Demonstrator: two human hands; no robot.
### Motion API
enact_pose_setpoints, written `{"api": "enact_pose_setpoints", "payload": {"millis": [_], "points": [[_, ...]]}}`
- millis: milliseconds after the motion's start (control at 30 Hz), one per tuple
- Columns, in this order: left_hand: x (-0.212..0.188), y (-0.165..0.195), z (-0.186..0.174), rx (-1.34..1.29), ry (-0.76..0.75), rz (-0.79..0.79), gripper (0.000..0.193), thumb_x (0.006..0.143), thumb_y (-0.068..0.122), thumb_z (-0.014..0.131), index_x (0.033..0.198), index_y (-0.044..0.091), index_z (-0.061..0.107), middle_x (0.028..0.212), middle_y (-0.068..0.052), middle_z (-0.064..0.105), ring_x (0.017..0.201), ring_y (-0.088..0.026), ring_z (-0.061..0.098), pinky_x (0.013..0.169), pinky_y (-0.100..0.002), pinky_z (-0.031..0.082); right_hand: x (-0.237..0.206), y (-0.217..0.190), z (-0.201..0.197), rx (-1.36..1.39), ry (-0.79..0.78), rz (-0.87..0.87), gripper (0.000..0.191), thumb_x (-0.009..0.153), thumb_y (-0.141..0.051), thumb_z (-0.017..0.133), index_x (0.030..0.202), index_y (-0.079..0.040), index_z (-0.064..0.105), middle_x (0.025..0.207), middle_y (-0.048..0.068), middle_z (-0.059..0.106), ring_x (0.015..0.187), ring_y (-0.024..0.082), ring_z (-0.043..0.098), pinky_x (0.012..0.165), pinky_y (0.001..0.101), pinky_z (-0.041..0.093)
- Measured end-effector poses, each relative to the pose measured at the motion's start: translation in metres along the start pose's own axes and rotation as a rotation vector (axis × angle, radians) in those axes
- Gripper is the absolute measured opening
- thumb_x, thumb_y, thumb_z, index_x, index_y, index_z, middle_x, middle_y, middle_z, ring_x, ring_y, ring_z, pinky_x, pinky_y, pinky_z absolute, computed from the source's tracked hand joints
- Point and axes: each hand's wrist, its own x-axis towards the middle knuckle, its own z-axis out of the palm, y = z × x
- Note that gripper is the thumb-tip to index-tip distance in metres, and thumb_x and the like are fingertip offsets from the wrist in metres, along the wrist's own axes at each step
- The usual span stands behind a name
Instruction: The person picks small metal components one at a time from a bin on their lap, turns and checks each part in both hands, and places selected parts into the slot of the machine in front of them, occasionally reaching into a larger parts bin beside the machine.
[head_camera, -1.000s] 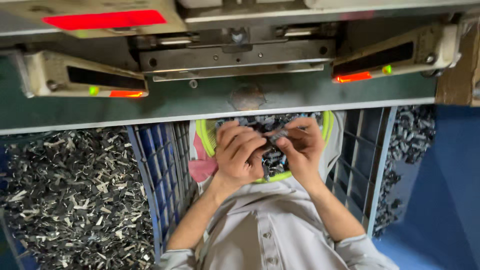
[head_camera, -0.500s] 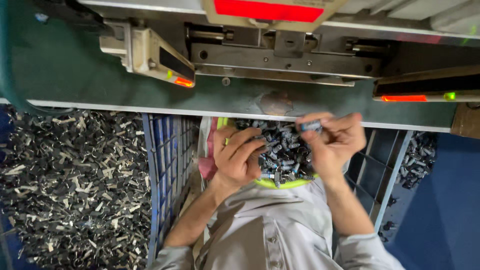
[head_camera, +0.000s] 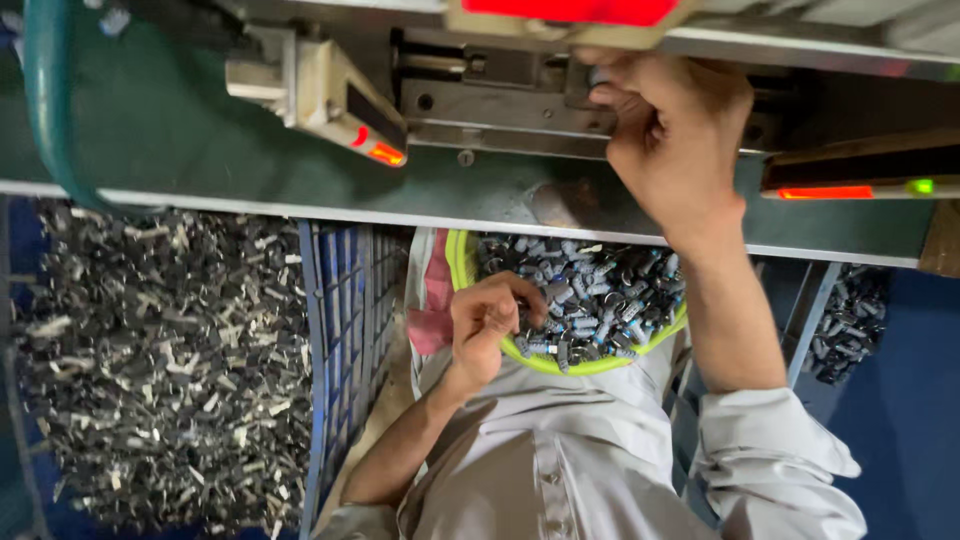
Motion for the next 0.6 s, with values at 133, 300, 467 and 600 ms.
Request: {"api": "enact_pose_setpoints", "payload": {"millis": [133,300,467,600], "points": [[0.011,0.01,-0.001,0.159,-0.083,0.025,0.045,0.106,0.036,0.059,0.082,-0.002,0.061,0.092,-0.018,0.068,0.075,-0.017,0.06,0.067,-0.029,0.045,-0.018,-0.04,-0.032,-0.438,0.035,-0.034,0.037,0.062,0.006,0.067,0.097,-0.004,0.075,0.099,0.02,0.076,0.091,0.046,0.067,0.086,0.0455,0.052],[0.017,0.027,0.005,0.123,0.016,0.157,0.044,0.108,0.036,0.062,0.081,0.0,0.062,0.091,-0.016,0.07,0.076,-0.015,0.06,0.071,-0.027,0.046,-0.121,-0.056,0.015,0.338,-0.078,0.288,0.04,0.072,0.005,0.074,0.112,0.004,0.069,0.115,0.017,0.072,0.102,0.033,0.071,0.09,0.0407,0.056],[0.021,0.03,0.026,0.183,0.056,0.102,0.024,0.09,0.017,0.073,0.096,-0.001,0.058,0.104,-0.013,0.064,0.082,-0.016,0.059,0.074,-0.027,0.051,-0.181,-0.064,0.048,0.513,0.101,0.729,0.028,0.081,0.019,0.067,0.103,0.004,0.074,0.097,0.014,0.074,0.08,0.021,0.072,0.069,0.0296,0.058],[0.03,0.037,0.03,0.389,-0.051,-0.105,0.011,0.09,0.001,0.071,0.099,-0.001,0.065,0.088,-0.009,0.068,0.078,-0.017,0.069,0.072,-0.029,0.056,-0.181,-0.06,0.037,0.37,0.104,0.511,0.03,0.077,0.022,0.061,0.099,0.003,0.07,0.106,0.014,0.072,0.093,0.017,0.073,0.074,0.0265,0.06]]}}
